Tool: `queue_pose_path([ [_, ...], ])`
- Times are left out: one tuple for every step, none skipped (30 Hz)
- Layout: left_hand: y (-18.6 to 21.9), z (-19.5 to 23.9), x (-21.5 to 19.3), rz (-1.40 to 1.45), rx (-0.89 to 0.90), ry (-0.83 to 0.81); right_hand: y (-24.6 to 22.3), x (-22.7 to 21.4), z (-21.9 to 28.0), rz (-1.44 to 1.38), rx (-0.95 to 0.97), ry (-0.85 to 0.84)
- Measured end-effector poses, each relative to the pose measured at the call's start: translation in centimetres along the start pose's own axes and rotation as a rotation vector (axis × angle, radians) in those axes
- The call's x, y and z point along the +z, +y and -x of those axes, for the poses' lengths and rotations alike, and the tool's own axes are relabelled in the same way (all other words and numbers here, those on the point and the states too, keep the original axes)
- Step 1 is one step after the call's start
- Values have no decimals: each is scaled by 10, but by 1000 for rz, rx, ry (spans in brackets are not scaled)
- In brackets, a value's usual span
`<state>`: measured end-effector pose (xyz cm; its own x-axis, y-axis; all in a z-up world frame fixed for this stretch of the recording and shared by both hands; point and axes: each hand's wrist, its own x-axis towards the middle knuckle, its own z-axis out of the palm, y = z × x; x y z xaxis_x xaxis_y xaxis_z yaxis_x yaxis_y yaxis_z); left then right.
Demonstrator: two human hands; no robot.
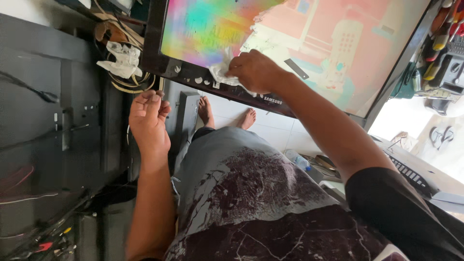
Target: The person cleans a Samsung television screen using a white cloth and a metal scraper. They wipe the screen surface and use the scraper to remove residue from the bottom bezel and screen edges.
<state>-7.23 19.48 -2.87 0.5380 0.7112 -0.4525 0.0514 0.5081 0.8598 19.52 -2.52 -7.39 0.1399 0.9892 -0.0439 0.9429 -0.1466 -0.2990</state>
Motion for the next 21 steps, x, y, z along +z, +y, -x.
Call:
queue_pose_path([
  [-1, 2, 0, 4, -1, 9, 4, -17, 3, -2, -8, -5],
  [-3, 4, 1, 19, -29, 42, 9, -34, 6, -126, 52, -229],
  [-3, 7, 0, 29, -60, 76, 11, -50, 9, -254, 113, -451],
  [-8, 14, -7, 27, -63, 85, -1, -68, 13, -260, 107, -456],
  [-14, 14, -9, 15, -42, 70, -9, -90, 17, -282, 152, -482],
  [-20, 15, -10, 3, -20, 55, -17, -112, 21, -304, 197, -508],
  [-24, 17, -8, 6, -12, 51, -9, -89, 37, -297, 196, -501],
  [-28, 20, -6, -5, -11, 66, 0, -66, 52, -263, 136, -376],
  [-33, 25, -7, -19, -16, 84, 6, -41, 69, -235, 76, -254],
  [-36, 26, -4, -19, -14, 84, 14, -26, 77, -234, 75, -253],
  [-37, 29, -1, -16, -28, 74, 21, -9, 85, -209, 73, -213],
  [-39, 32, 1, -13, -41, 65, 28, 7, 93, -183, 71, -174],
  [-40, 35, 7, -19, -38, 63, 26, 6, 99, -187, 72, -167],
  [-41, 39, 14, -14, -38, 64, 24, 4, 106, -82, 61, -102],
  [-42, 39, 24, -6, -35, 55, 25, 1, 114, 30, 58, -33],
  [-39, 44, 34, -11, -30, 42, 26, 7, 123, 34, 68, -23],
  [-36, 50, 43, -22, -25, 29, 28, 12, 132, 60, 77, 12],
  [-33, 56, 52, -34, -19, 16, 29, 18, 141, 85, 87, 47],
  [-37, 58, 58, -39, -18, 14, 32, 21, 151, 82, 90, 52],
  [-41, 59, 63, -22, -7, -10, 35, 25, 160, 125, 95, 52],
  [-45, 60, 69, -4, 4, -36, 38, 28, 169, 170, 102, 54],
])
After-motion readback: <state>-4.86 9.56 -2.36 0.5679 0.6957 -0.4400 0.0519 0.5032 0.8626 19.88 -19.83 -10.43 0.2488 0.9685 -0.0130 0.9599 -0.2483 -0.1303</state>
